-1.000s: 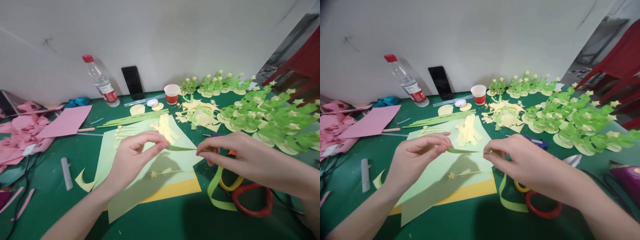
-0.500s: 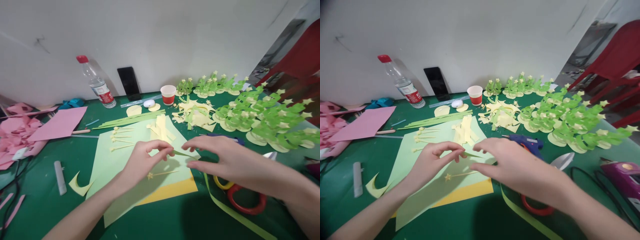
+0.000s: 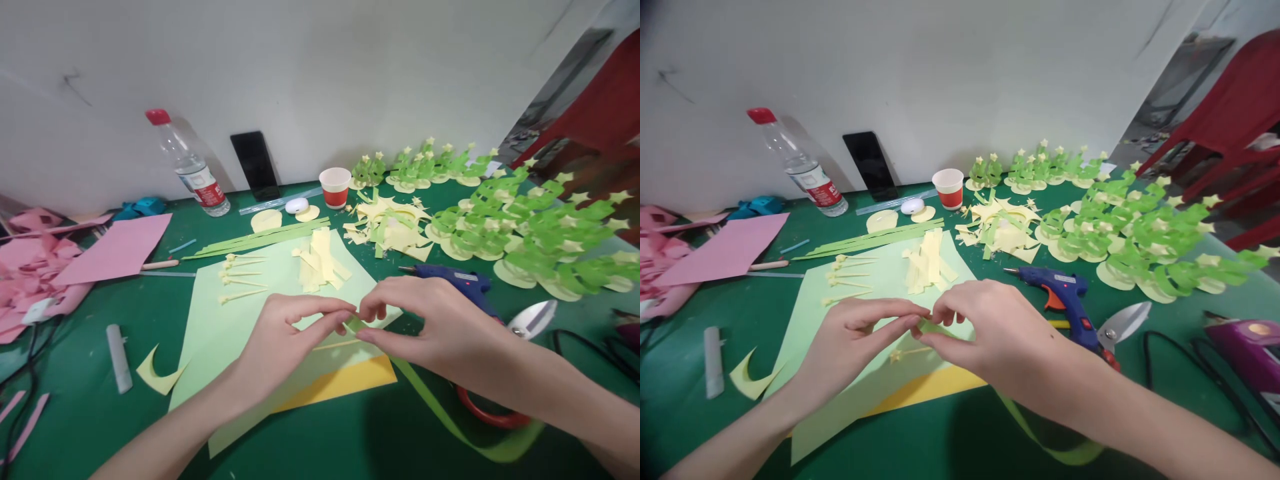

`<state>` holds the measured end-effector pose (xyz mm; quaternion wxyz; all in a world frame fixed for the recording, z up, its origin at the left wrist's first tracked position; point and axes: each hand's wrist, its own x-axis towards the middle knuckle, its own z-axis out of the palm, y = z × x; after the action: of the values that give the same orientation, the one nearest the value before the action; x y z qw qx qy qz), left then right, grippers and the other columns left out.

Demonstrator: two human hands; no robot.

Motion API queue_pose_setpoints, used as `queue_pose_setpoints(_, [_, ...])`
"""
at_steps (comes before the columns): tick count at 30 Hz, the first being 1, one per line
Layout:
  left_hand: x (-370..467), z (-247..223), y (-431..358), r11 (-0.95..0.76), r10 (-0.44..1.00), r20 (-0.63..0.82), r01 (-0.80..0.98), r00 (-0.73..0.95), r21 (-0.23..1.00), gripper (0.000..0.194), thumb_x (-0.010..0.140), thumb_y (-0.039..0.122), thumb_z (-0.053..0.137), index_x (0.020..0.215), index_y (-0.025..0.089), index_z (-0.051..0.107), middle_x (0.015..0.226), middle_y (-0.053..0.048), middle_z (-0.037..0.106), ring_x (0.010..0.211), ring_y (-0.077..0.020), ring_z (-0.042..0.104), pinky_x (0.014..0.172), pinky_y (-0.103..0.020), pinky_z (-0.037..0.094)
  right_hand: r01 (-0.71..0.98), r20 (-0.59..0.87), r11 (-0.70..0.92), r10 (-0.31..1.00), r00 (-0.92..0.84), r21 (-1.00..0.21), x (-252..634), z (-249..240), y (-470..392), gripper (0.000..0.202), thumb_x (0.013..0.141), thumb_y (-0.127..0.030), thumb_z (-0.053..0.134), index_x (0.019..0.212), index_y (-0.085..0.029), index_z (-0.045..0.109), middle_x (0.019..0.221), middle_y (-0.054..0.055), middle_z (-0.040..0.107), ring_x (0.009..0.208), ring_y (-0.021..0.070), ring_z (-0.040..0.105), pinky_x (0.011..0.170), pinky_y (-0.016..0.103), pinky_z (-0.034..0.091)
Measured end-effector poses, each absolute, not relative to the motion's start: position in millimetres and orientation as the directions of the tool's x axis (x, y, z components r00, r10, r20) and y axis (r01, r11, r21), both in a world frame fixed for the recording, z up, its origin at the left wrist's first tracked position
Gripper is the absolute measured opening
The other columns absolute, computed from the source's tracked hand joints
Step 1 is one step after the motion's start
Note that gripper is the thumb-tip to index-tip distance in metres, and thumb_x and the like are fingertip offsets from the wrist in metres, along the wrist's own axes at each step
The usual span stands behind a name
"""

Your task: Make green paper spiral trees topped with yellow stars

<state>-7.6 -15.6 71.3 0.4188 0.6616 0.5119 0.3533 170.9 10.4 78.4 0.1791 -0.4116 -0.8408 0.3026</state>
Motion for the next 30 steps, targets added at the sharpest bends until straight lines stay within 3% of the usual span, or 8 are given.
queue_pose_setpoints(8, [-7.7,69.6,-13.3,-0.192,0.956,0.094,0.351,0.277,0.916,0.016,0.076,0.012,0.060,0.079,0.022,0.073,0.087,0.002,0.071,0.078,-0.0110,0.065,0.072,-0.015,0.050,0.524,0.219,0.622,0.740,-0.636,-0.582,170.1,67.6,13.2,0.022,0.080,-0.018,0.045,0.072,-0.015,0.065,0.068,0.003,0.067,0.063,0.0137,0.059,0.056,0.024,0.041])
queue_pose_setpoints(12, [-9.5,72.4,-12.1,-0.230,0.937,0.098,0.380,0.334,0.896,0.018,0.077,0.011,0.058,0.080,0.021,0.072,0.087,0.001,0.071,0.077,-0.0112,0.064,0.069,-0.015,0.051,0.536,0.185,0.610,0.743,-0.644,-0.584,172.2,73.1,12.7,0.023,0.079,-0.016,0.045,0.068,-0.016,0.064,0.064,0.003,0.065,0.062,0.0135,0.057,0.055,0.024,0.040])
queue_pose_setpoints(19, [-8.9,66.3,-15.2,-0.367,0.919,0.258,0.406,0.298,0.837,0.015,0.076,0.008,0.059,0.074,0.018,0.070,0.076,0.000,0.071,0.071,-0.0117,0.064,0.068,-0.018,0.050,0.550,0.114,0.574,0.747,-0.655,-0.607,170.6,77.1,11.0,0.020,0.077,-0.017,0.048,0.065,-0.017,0.064,0.066,0.002,0.066,0.060,0.0121,0.056,0.054,0.023,0.039])
queue_pose_setpoints(30, [-6.5,63.5,-17.9,-0.346,0.927,0.262,0.340,0.270,0.874,0.012,0.074,0.008,0.062,0.068,0.018,0.066,0.071,0.002,0.068,0.066,-0.0095,0.062,0.063,-0.016,0.049,0.490,0.158,0.602,0.717,-0.678,-0.630,174.1,74.8,5.4,0.018,0.080,-0.016,0.049,0.067,-0.017,0.061,0.067,0.000,0.064,0.062,0.0103,0.053,0.056,0.021,0.037])
